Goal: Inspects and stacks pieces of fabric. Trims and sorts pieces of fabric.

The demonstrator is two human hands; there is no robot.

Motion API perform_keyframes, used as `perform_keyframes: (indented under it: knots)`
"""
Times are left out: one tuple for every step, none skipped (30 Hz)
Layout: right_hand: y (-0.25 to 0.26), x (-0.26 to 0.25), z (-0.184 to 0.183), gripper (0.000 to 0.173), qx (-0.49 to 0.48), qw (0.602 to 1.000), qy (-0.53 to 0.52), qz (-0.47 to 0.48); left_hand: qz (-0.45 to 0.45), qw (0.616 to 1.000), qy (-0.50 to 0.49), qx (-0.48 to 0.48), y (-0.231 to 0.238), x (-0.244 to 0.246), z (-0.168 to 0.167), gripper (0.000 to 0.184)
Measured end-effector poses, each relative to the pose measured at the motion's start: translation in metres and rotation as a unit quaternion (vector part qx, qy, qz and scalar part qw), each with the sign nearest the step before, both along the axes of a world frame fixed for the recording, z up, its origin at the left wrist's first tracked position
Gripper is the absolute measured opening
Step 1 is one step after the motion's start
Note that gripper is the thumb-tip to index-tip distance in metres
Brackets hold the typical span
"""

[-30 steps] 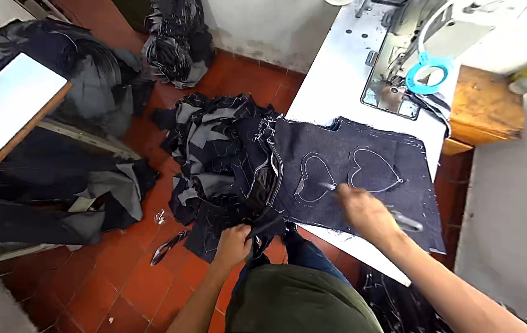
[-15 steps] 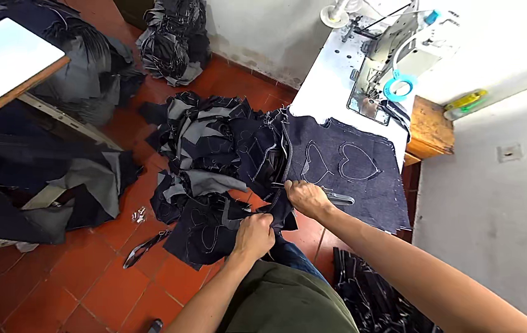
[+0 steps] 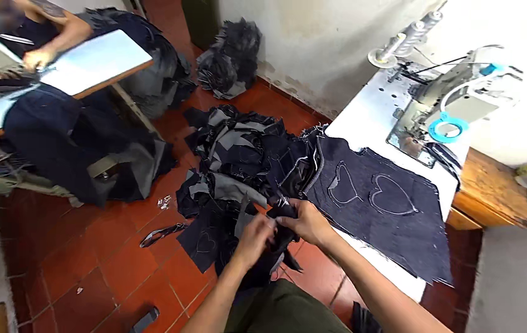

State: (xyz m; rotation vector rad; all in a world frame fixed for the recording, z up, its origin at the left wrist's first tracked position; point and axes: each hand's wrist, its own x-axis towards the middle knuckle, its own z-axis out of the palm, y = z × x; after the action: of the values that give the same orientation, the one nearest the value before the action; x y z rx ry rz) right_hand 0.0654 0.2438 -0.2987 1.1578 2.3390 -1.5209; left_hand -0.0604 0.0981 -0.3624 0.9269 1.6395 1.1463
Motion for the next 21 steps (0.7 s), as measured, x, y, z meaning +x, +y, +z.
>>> perform_keyframes:
  knots:
    - [-0.008,0.000,0.024,0.030,0.019,0.996,0.018,0.081,-0.003,1.000,-0.002,-0.008,-0.006,-0.010,0.001,0.044]
    - [-0.014,0.006,0.045,0.029,0.029,0.989,0.047,0.138,-0.045,0.999,0.018,-0.005,-0.012,-0.013,0.005,0.043]
    - [-0.017,0.017,0.063,0.026,0.039,0.983,0.085,0.159,-0.105,0.993,0.046,0.000,-0.018,-0.007,0.013,0.044]
    - [-0.014,0.033,0.079,0.021,0.057,0.978,0.130,0.155,-0.161,0.983,0.081,0.031,-0.020,0.003,0.020,0.044]
    - [-0.008,0.052,0.092,0.016,0.080,0.971,0.180,0.136,-0.208,0.969,0.113,0.069,-0.020,0.013,0.028,0.044]
    - [-0.001,0.072,0.103,0.014,0.105,0.962,0.230,0.107,-0.228,0.957,0.146,0.105,-0.020,0.022,0.036,0.046]
    - [0.006,0.093,0.109,0.017,0.131,0.949,0.279,0.071,-0.218,0.949,0.183,0.136,-0.020,0.028,0.047,0.046]
    - [0.014,0.115,0.112,0.024,0.148,0.936,0.317,0.030,-0.184,0.943,0.227,0.163,-0.020,0.033,0.061,0.046]
    - [0.021,0.138,0.110,0.037,0.151,0.929,0.339,-0.009,-0.136,0.936,0.259,0.198,-0.020,0.037,0.079,0.047]
    - [0.027,0.163,0.102,0.055,0.136,0.928,0.344,-0.041,-0.090,0.926,0.276,0.240,-0.021,0.039,0.103,0.046]
    - [0.030,0.184,0.087,0.075,0.109,0.930,0.344,-0.072,-0.052,0.916,0.283,0.278,-0.022,0.042,0.134,0.043]
    - [0.027,0.202,0.065,0.089,0.061,0.932,0.346,-0.093,-0.018,0.907,0.291,0.305,-0.025,0.046,0.169,0.040]
    - [0.017,0.215,0.039,0.102,0.003,0.933,0.348,-0.095,0.024,0.897,0.299,0.326,-0.029,0.051,0.205,0.035]
    - [0.000,0.224,0.015,0.113,-0.057,0.931,0.350,-0.084,0.070,0.887,0.305,0.340,-0.033,0.057,0.239,0.030]
    - [-0.023,0.228,-0.004,0.117,-0.120,0.923,0.358,-0.074,0.111,0.878,0.309,0.348,-0.036,0.062,0.270,0.027]
    - [-0.046,0.227,-0.014,0.106,-0.171,0.909,0.370,-0.086,0.138,0.868,0.313,0.360,-0.037,0.066,0.297,0.025]
    - [-0.063,0.221,-0.021,0.094,-0.212,0.890,0.392,-0.090,0.149,0.857,0.318,0.376,-0.038,0.067,0.317,0.025]
    - [-0.074,0.211,-0.027,0.087,-0.241,0.872,0.420,-0.080,0.151,0.847,0.330,0.390,-0.037,0.068,0.332,0.025]
    - [-0.081,0.201,-0.030,0.075,-0.257,0.853,0.448,-0.078,0.150,0.839,0.337,0.399,-0.038,0.066,0.340,0.025]
    - [-0.084,0.193,-0.026,0.059,-0.266,0.836,0.470,-0.094,0.150,0.837,0.338,0.404,-0.038,0.058,0.342,0.025]
    - [-0.080,0.187,-0.017,0.042,-0.285,0.815,0.486,-0.134,0.159,0.831,0.342,0.410,-0.036,0.049,0.338,0.026]
